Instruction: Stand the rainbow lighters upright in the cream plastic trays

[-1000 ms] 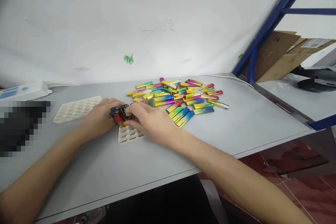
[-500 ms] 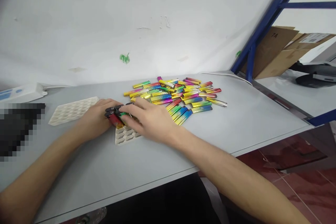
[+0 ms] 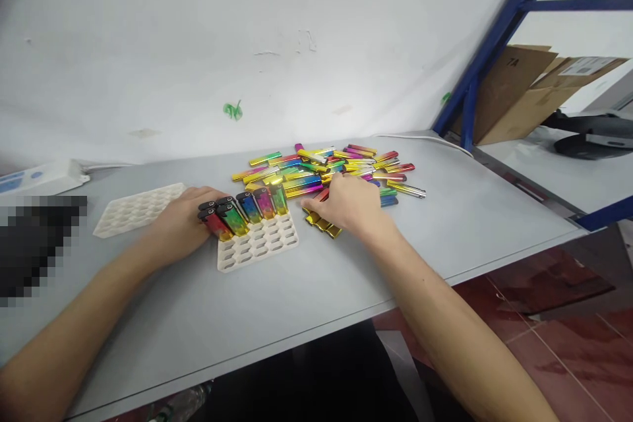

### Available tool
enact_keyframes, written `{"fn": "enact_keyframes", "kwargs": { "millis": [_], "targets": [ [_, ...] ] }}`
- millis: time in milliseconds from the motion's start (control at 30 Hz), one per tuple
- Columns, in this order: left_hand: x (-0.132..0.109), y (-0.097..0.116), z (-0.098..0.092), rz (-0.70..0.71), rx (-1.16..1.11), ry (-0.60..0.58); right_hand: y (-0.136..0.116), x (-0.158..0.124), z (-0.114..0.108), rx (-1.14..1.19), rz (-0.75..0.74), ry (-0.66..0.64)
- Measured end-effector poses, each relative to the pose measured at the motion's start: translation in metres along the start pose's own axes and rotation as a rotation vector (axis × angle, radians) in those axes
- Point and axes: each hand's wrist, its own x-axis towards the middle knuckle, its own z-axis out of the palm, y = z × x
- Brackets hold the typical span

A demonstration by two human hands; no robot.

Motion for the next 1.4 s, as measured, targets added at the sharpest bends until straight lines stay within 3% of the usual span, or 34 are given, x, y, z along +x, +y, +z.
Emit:
{"fn": "enact_keyframes", "kwargs": {
  "millis": [133,267,400,500,633,833,1000,1167,1400],
  "targets": [
    [0.001,0.0,0.0,-0.001,-0.003,0.002,-0.001,0.001,0.001,0.044,0.017,-0.032],
    [0.001,0.0,0.0,-0.012,0.002,-0.003,0.003,0.004,0.004,0.163,0.038,0.096],
    [0.001,-0.002,0.001,0.016,-0.001,0.013,0.006,0.007,0.005,0.578,-0.058,0.223],
    [0.001,-0.004,0.002,0.038,-0.002,0.019,0.006,0.01,0.006,0.959,-0.124,0.247],
    [0.002,-0.004,0.001,0.025,0.0,0.011,0.0,0.012,0.004,1.322,-0.052,0.163],
    [0.001,-0.002,0.001,0.014,-0.003,0.005,-0.007,0.008,-0.006,1.622,0.12,0.013],
    [0.001,-0.002,0.001,0.019,-0.004,0.018,-0.004,0.008,-0.006,1.726,0.134,-0.113],
    [0.001,-0.001,0.001,-0.004,-0.017,0.001,-0.001,0.006,-0.006,1.803,0.031,-0.25],
    [0.001,-0.003,0.002,0.031,-0.003,0.004,-0.002,0.006,-0.004,1.704,0.007,-0.407]
  ]
}}
